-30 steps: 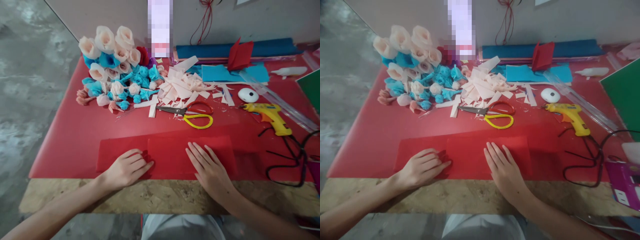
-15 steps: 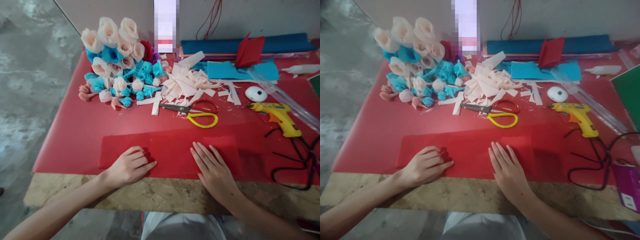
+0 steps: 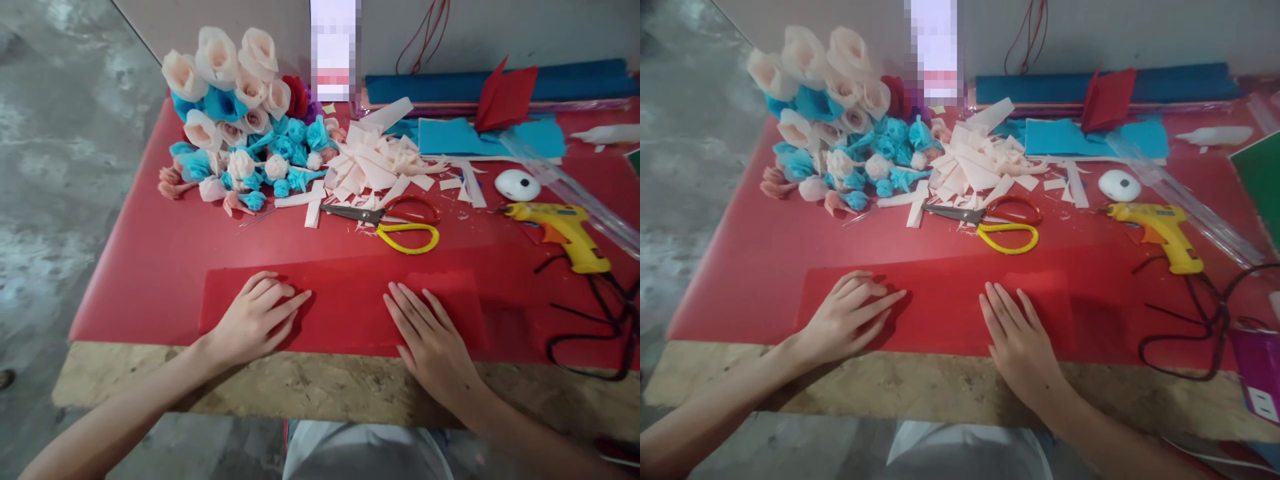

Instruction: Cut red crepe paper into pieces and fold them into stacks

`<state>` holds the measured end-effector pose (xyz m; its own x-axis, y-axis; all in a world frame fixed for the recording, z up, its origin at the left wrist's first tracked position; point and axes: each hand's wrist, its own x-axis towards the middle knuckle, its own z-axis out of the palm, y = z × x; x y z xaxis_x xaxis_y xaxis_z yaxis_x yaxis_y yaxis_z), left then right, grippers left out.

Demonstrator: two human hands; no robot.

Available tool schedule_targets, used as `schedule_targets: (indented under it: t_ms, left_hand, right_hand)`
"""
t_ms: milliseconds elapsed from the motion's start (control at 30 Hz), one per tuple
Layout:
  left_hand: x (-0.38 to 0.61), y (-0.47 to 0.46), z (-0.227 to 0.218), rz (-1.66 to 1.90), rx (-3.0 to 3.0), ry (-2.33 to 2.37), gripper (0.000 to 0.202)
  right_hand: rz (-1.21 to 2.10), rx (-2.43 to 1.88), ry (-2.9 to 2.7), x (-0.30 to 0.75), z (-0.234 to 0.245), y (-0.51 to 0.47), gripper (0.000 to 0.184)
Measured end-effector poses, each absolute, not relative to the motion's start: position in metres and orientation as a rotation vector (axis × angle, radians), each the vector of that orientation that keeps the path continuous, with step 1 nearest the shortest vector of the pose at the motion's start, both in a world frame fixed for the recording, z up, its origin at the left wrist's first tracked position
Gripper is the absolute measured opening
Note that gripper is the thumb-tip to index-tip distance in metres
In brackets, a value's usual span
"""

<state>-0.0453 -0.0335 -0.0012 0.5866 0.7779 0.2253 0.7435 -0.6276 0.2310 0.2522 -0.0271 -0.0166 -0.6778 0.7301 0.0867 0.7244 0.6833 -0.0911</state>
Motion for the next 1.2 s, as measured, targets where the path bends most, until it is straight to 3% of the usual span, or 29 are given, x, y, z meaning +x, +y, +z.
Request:
schedule_targets:
  t_ms: [267, 1200]
  left_hand:
    - [-0.0494, -0.0297, -0.0026, 0.29, 2.676, 1.212, 0.038]
    - [-0.0529, -0.0346, -0.0074, 0.327, 2.712, 1.279, 0.034]
  right_hand:
    - [0.097, -1.204, -2.749, 0.2513, -0.0164, -0.0288, 0.051]
    - [0.06, -1.186, -2.76, 0.2519, -0.018, -0.0303, 0.05]
